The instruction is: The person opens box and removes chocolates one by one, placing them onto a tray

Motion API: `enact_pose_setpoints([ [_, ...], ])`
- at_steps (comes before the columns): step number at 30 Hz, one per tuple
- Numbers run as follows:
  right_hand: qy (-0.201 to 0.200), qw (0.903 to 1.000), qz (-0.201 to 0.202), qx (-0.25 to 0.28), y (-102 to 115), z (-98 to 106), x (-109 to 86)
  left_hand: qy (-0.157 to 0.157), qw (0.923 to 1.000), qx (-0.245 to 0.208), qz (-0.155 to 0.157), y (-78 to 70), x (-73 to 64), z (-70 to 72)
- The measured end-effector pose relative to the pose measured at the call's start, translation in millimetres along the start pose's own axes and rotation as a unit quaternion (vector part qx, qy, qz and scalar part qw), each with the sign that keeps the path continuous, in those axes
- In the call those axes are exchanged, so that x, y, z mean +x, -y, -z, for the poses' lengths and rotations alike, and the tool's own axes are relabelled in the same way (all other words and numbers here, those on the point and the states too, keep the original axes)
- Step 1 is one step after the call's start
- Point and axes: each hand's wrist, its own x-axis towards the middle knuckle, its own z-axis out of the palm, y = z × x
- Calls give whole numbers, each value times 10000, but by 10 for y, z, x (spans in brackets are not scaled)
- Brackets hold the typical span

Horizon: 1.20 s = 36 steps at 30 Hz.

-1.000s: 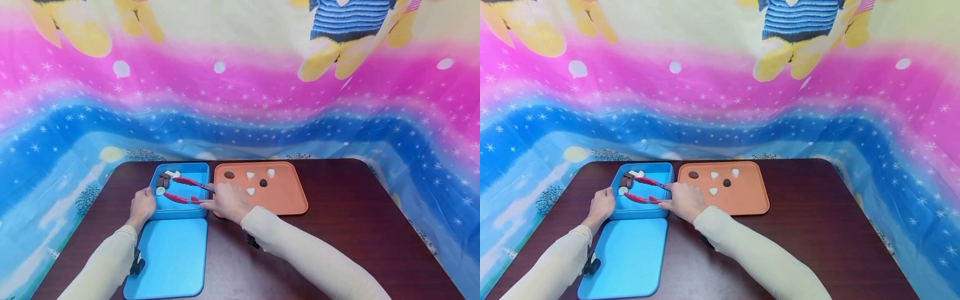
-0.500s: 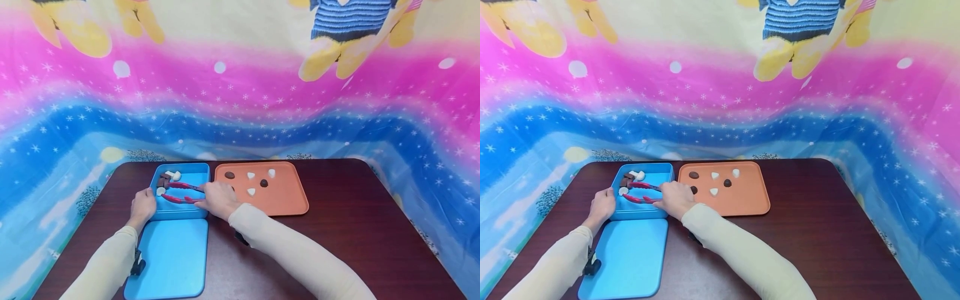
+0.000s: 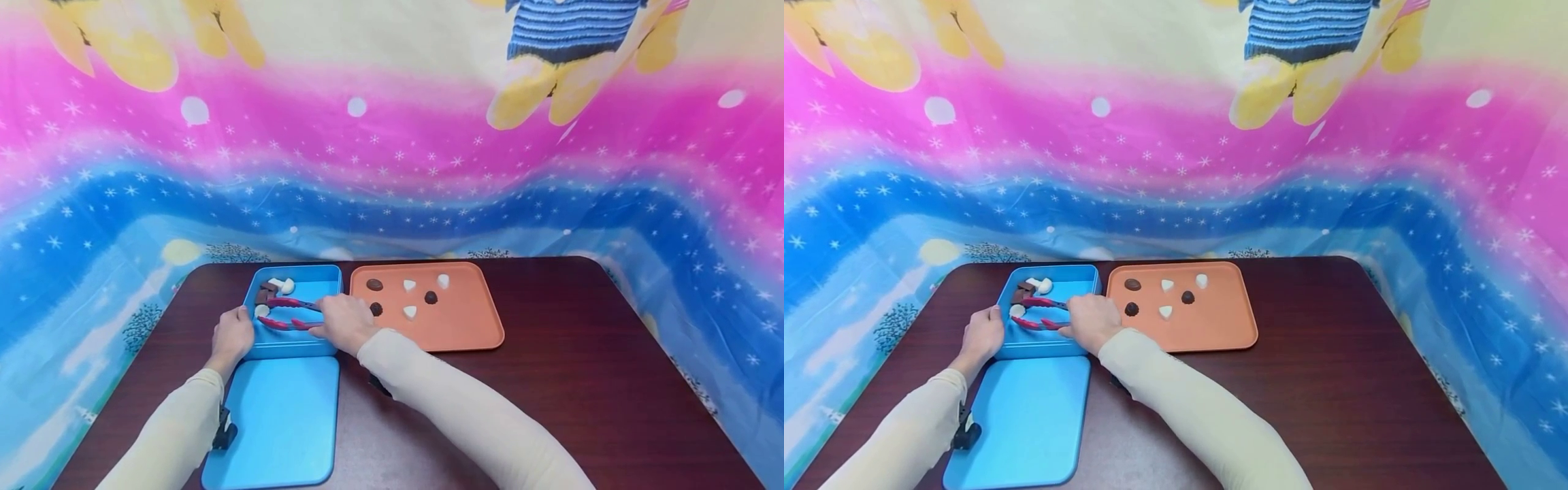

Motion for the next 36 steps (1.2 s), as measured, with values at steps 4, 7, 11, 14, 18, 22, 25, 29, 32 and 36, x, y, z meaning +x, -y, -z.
enact_pose_setpoints([
  [4,8,9999,-72,-88,35,-10,19,-1,10000,-8,4,-5,0,2],
  [7,19,9999,-126,-115,48,-27,34,11,10000,6,-7,-9,2,0],
  [11,44,9999,-142,-17,49,-45,50,32,10000,13,-5,-7,10,-7],
  [14,49,9999,-127,67,50,-43,53,36,10000,29,-29,-3,13,-2],
  [18,60,9998,-141,98,53,-25,59,12,10000,33,-22,-2,14,5],
  [22,142,9997,-160,92,70,-19,75,20,10000,-4,47,6,4,4],
  [25,192,9996,-193,104,96,-32,94,19,10000,-23,66,14,-2,4],
  [29,192,9993,-253,174,133,-57,123,-2,10000,-33,57,13,-2,7],
  [32,161,9993,-255,233,144,-72,127,-1,10000,-23,48,9,1,5],
  [36,73,9993,-203,296,133,-91,99,9,10000,-9,45,12,6,-5],
])
